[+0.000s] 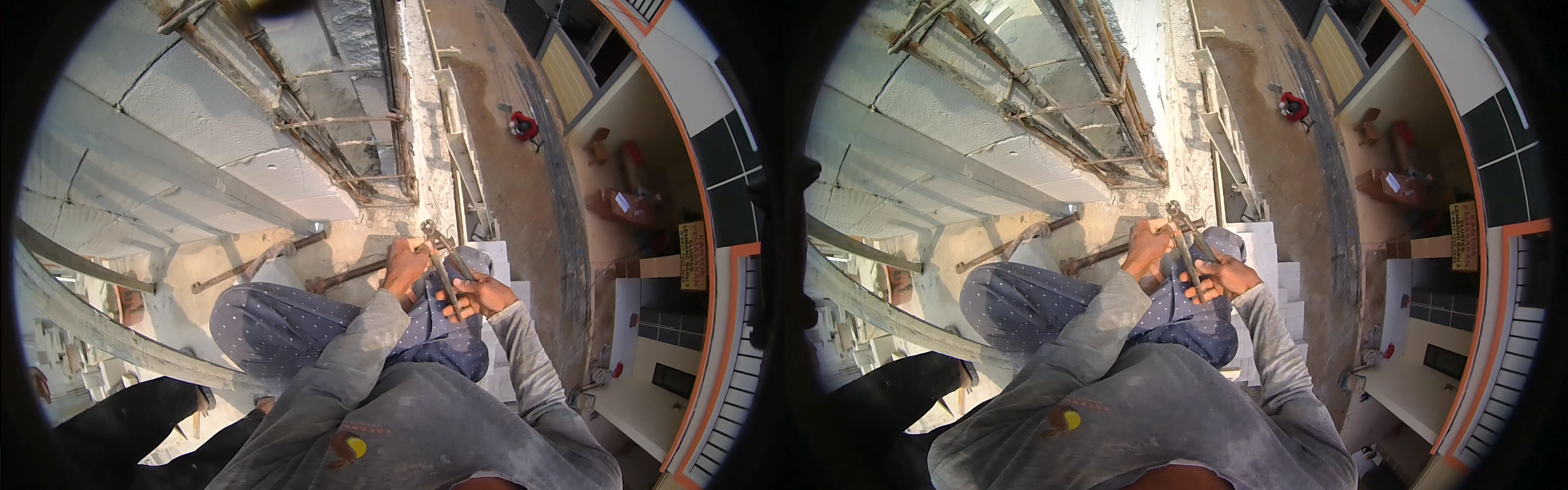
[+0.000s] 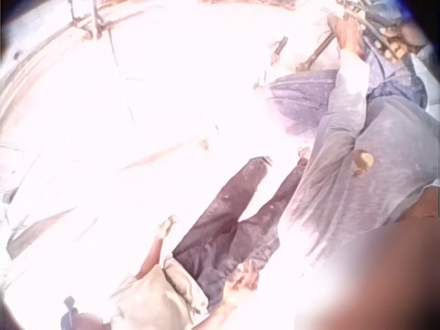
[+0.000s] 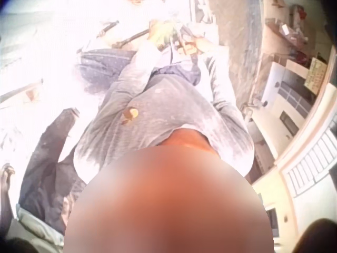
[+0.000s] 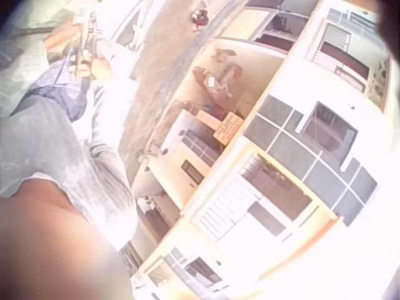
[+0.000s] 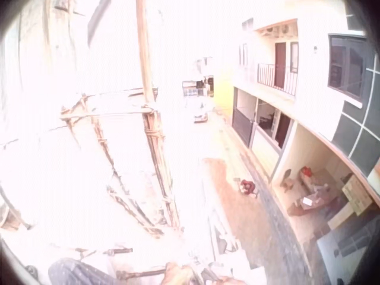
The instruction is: The person secures a metal scaffolding frame to a concrete block wall using wire ties. They wrap and twist wire around the frame and wall anchors, then adjust the frame's position with a coworker.
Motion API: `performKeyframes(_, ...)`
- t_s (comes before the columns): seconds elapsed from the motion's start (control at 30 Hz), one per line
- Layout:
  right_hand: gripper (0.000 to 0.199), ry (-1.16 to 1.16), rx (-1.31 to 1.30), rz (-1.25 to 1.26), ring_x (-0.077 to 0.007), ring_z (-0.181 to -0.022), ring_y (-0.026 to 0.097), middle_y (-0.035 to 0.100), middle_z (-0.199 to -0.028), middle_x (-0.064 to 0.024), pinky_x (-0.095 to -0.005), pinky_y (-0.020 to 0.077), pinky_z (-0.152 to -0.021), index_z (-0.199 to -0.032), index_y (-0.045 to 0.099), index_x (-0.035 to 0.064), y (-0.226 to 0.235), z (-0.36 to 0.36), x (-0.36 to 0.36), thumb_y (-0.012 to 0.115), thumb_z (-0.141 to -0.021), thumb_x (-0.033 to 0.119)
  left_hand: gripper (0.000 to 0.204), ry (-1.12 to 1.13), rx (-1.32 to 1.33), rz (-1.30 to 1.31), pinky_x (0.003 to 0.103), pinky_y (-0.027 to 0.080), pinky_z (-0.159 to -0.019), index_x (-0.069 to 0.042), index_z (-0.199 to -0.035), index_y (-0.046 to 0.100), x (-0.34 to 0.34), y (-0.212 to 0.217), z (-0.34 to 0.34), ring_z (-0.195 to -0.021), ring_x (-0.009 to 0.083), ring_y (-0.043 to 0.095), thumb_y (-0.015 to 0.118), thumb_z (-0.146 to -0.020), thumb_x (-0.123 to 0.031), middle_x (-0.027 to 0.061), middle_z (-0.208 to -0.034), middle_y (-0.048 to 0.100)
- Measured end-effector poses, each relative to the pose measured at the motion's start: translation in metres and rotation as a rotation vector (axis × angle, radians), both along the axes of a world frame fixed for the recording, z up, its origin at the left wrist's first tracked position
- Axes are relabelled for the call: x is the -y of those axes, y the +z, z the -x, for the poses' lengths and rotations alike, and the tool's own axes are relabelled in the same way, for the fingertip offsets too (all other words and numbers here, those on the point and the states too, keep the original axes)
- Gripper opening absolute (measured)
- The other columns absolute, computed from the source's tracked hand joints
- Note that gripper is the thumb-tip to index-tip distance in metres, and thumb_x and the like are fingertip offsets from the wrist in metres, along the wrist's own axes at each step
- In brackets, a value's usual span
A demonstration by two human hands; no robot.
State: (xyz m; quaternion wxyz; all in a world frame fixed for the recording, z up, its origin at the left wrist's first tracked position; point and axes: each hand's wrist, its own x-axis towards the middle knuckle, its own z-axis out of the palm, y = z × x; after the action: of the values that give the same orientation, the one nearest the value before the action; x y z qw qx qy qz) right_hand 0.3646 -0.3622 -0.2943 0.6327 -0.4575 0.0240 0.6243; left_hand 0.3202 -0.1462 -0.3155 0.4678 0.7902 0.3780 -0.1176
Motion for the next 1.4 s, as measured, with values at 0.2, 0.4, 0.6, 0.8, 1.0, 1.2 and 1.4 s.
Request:
performKeyframes(0.2,0.046,-0.014,-0.018,0.189,-0.0264,-0.076,0.069,0.069,-0.099,-0.0178,-0.0404,0.0605,-0.069,-0.144,0.037,0.0074,-0.013,0.018,-0.046,0.049,-0.1,0.01,0.023,0.034,-0.08,-0.627,0.046,0.056,-0.084,0.001,-0.087,0.073,-0.059,0.056,0.028,-0.096,0.0409,0.069,0.072,-0.077,-0.02,0.0252,-0.098,0.071)
performKeyframes(0.4,0.036,0.461,0.841,0.264,-0.0195,-0.066,0.065,0.069,-0.079,-0.0081,-0.0358,0.0528,-0.063,-0.115,0.06,-0.0012,-0.009,0.021,-0.106,0.06,-0.097,0.03,0.029,0.091,0.006,-0.614,0.046,0.056,-0.083,0.001,-0.096,0.073,-0.084,0.073,0.025,-0.093,0.0394,0.07,0.071,-0.076,-0.02,0.0265,-0.099,0.071)
performKeyframes(0.6,0.035,-0.237,0.533,0.08,-0.0127,-0.066,0.062,0.069,-0.082,-0.0063,-0.0271,0.051,-0.064,-0.11,0.066,0.0007,-0.021,0.017,-0.132,0.057,-0.102,0.034,0.03,0.32,0.343,0.266,0.033,0.057,-0.071,0.004,-0.111,0.07,-0.07,0.056,0.018,-0.082,0.0255,0.073,0.07,-0.087,-0.013,0.0167,-0.095,0.073)
performKeyframes(0.8,0.016,-0.429,0.497,0.106,-0.0047,-0.063,0.052,0.065,-0.076,-0.0008,-0.0216,0.0413,-0.056,-0.098,0.069,0.0009,-0.04,0.005,-0.103,0.065,-0.098,0.016,0.029,0.391,0.438,0.447,0.028,0.058,-0.067,0.005,-0.111,0.068,-0.038,0.024,-0.004,-0.074,0.0224,0.072,0.074,-0.09,-0.013,0.0127,-0.094,0.072)
performKeyframes(1.0,0.014,-0.461,0.606,0.166,-0.0039,-0.064,0.047,0.061,-0.075,0.0047,-0.022,0.0375,-0.057,-0.093,0.07,0.001,-0.052,-0.014,-0.08,0.069,-0.095,0.015,0.034,0.299,0.502,0.386,0.028,0.058,-0.068,0.005,-0.111,0.068,-0.037,0.009,-0.014,-0.077,0.0218,0.072,0.073,-0.092,-0.023,0.0136,-0.094,0.072)
performKeyframes(1.2,0.012,-0.546,0.758,0.242,-0.0046,-0.063,0.048,0.061,-0.073,0.004,-0.0234,0.0391,-0.055,-0.091,0.07,-0.0003,-0.07,-0.047,-0.08,0.07,-0.093,0.012,0.048,0.337,0.416,0.439,0.034,0.058,-0.081,0.005,-0.126,0.061,-0.055,-0.002,-0.026,-0.096,0.0224,0.071,0.077,-0.089,-0.02,0.0174,-0.112,0.07)
performKeyframes(1.4,0.017,-0.644,1.113,0.619,-0.0164,-0.061,0.063,0.068,-0.068,-0.009,-0.0322,0.0497,-0.062,-0.087,0.073,0.0042,-0.088,-0.11,-0.069,0.071,-0.088,0.021,0.058,0.142,0.26,0.379,0.036,0.056,-0.088,0.0,-0.139,0.055,-0.074,-0.017,-0.029,-0.102,0.022,0.068,0.077,-0.087,-0.016,0.0151,-0.125,0.067)
